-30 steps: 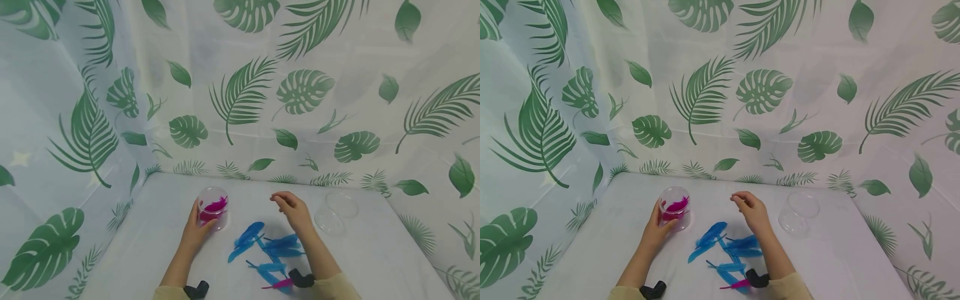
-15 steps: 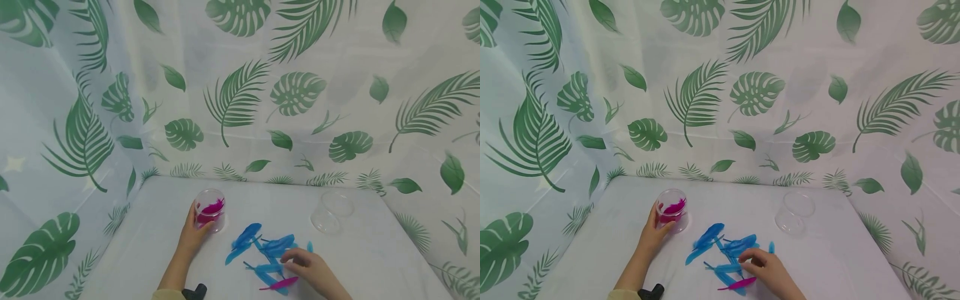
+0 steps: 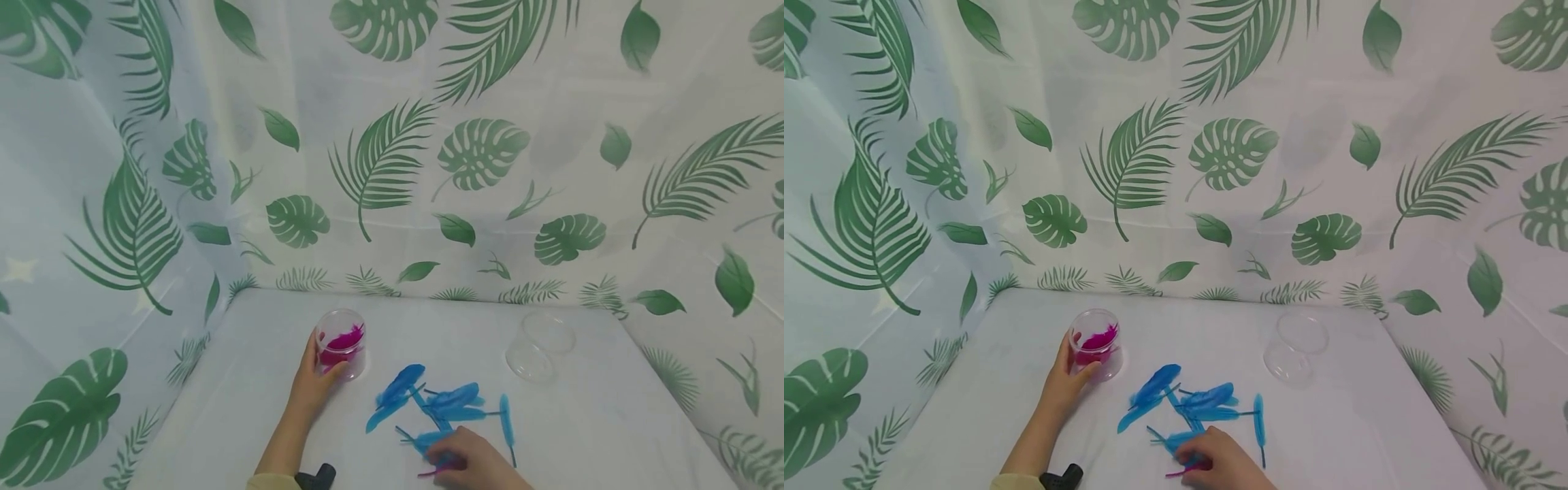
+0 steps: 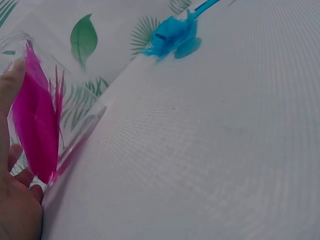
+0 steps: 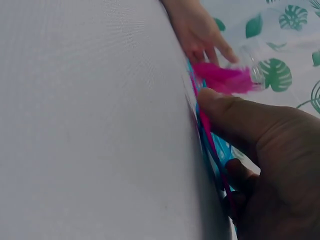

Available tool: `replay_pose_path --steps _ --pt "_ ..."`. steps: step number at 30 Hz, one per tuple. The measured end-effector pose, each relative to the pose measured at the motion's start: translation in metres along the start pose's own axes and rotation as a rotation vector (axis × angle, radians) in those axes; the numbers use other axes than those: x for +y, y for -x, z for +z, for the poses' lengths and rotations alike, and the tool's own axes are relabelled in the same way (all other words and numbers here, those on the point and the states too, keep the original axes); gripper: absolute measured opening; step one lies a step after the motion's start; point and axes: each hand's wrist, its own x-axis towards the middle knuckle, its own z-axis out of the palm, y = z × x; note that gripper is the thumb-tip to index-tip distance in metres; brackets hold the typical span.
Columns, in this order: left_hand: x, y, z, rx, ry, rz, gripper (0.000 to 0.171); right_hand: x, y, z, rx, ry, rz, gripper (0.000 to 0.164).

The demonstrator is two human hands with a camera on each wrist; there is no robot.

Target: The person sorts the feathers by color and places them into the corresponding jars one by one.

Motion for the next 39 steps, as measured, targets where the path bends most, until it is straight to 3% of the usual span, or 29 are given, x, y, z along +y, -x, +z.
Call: replay_pose_path --steps 15,19,24,30,32,35,39 --pt "-0.003 -0.002 -0.001 0.002 0.021 0.008 0.106 0.002 -0.012 0.006 0.072 0.252 -0.113 0.017" --pt "-0.003 -0.001 -0.002 0.003 0.021 0.007 0.106 0.005 -0.012 0.008 0.111 0.26 -0.144 0.019" --pt "-0.004 -0.001 -0.003 -0.003 0.023 0.011 0.105 0.008 -0.01 0.007 0.164 0.164 -0.188 0.025" --pt "-0.003 -0.002 -0.003 0.004 0.021 0.018 0.103 0.008 -0.01 0.007 0.283 0.011 -0.372 0.031" --pt "-0.003 -0.002 -0.003 -0.002 0.03 0.017 0.102 0.009 -0.01 0.008 0.308 -0.015 -0.393 0.031" --pt "-0.002 -0.002 -0.003 -0.011 0.034 0.013 0.102 0.011 -0.01 0.007 0.286 -0.096 -0.314 0.022" --pt "-0.002 -0.002 -0.001 -0.007 0.035 0.011 0.104 0.011 -0.007 0.002 0.213 -0.29 -0.146 0.009"
